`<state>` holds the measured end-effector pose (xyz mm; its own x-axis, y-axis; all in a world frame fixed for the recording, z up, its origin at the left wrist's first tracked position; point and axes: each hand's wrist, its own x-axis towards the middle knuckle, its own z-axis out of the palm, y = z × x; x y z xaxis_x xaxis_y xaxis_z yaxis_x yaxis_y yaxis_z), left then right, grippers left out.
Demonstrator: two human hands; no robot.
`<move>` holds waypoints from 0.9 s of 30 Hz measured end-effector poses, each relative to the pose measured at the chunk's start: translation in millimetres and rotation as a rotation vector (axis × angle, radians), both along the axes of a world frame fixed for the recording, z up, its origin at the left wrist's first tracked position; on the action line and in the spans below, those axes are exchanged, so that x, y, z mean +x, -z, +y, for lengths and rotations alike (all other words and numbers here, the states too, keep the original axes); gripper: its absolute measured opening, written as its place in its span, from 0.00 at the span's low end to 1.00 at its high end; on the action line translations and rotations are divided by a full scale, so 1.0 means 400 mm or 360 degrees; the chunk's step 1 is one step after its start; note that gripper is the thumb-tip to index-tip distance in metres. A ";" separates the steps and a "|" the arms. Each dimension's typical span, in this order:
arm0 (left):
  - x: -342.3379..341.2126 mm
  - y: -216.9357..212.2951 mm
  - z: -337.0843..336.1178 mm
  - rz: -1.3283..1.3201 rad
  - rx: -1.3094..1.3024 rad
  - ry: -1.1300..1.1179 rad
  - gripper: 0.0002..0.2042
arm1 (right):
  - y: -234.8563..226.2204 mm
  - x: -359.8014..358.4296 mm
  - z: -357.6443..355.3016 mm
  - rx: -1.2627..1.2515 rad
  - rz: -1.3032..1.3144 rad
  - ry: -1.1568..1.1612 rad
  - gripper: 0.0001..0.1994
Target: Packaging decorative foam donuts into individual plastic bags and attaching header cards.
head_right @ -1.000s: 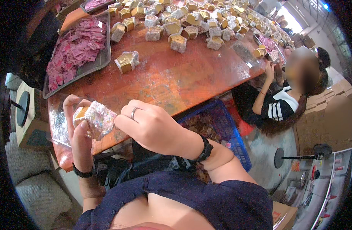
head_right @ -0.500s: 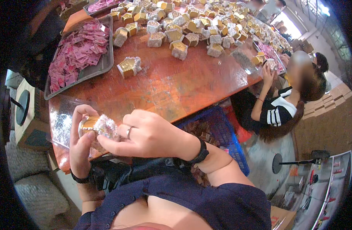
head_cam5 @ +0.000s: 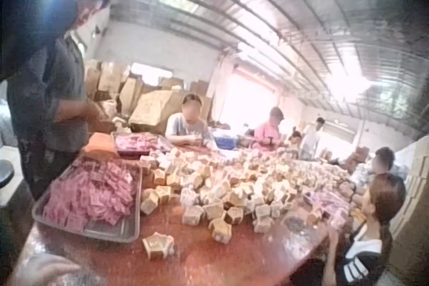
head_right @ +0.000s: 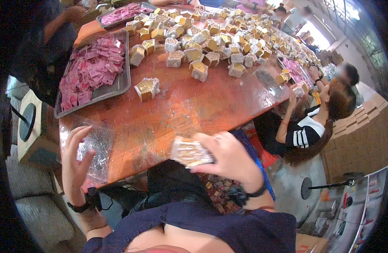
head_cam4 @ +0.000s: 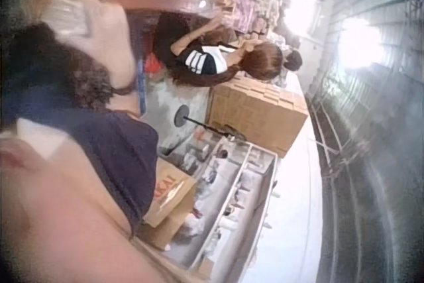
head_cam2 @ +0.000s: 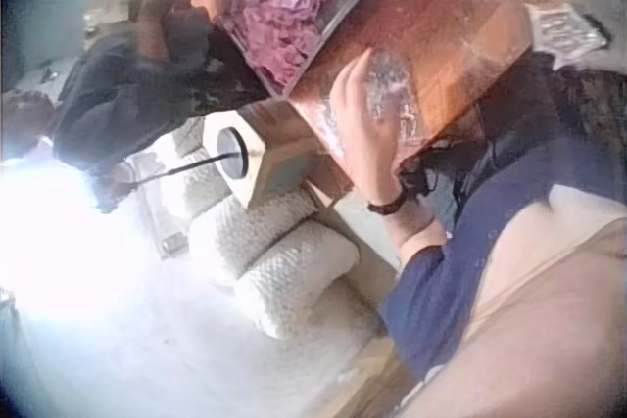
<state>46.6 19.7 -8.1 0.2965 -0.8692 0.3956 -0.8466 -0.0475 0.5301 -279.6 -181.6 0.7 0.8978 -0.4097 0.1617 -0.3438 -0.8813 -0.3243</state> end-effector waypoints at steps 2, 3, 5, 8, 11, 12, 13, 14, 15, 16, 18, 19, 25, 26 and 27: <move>0.034 0.010 0.031 -0.0069 0.0099 -0.0291 0.20 | -0.003 -0.102 -0.027 0.0312 0.0507 0.0262 0.34; 0.044 0.025 0.040 -0.0076 0.0089 -0.0287 0.20 | 0.020 -0.161 -0.034 0.0321 0.0713 0.0361 0.34; 0.058 0.049 0.049 -0.0326 0.0327 -0.0240 0.20 | 0.037 -0.209 -0.023 0.0288 0.1013 0.0533 0.34; 0.054 0.092 0.028 -0.0300 0.0364 -0.0172 0.19 | 0.041 -0.202 -0.015 -0.0176 0.1196 0.0930 0.34; 0.048 0.107 -0.001 -0.0181 0.0320 -0.0180 0.14 | 0.034 -0.120 -0.042 -0.0170 0.0758 0.0698 0.28; 0.054 0.101 -0.007 -0.0168 0.0368 -0.0158 0.12 | 0.030 -0.069 -0.052 -0.0199 0.0575 0.0549 0.27; 0.061 0.099 -0.017 -0.0158 0.0411 -0.0130 0.09 | 0.030 -0.012 -0.064 -0.0234 0.0390 0.0406 0.26; 0.067 0.100 -0.021 -0.0248 0.0315 -0.0104 0.06 | 0.026 0.056 -0.080 -0.0111 0.0305 0.0261 0.25; 0.075 0.092 -0.030 -0.0276 0.0295 -0.0079 0.06 | 0.025 0.127 -0.095 0.0006 0.0220 0.0127 0.23; 0.081 0.077 -0.034 -0.0330 0.0319 -0.0035 0.05 | 0.040 0.210 -0.114 0.0073 0.0000 -0.0033 0.21; 0.088 0.068 -0.048 -0.0415 0.0354 -0.0002 0.03 | 0.077 0.384 -0.148 0.0233 -0.0355 -0.0258 0.18; 0.090 0.068 -0.054 -0.0443 0.0342 -0.0002 0.03 | 0.086 0.474 -0.155 0.0332 -0.0491 -0.0331 0.16; 0.103 0.071 -0.072 -0.0398 -0.0046 0.0011 0.05 | 0.158 0.836 -0.156 -0.0116 -0.0773 -0.0525 0.16; 0.109 0.075 -0.071 -0.0302 -0.0051 0.0050 0.05 | 0.179 0.859 -0.170 -0.0290 -0.0743 -0.0532 0.17; 0.109 0.073 -0.066 -0.0320 -0.0052 0.0043 0.05 | 0.206 0.880 -0.178 -0.0294 -0.0760 -0.0537 0.17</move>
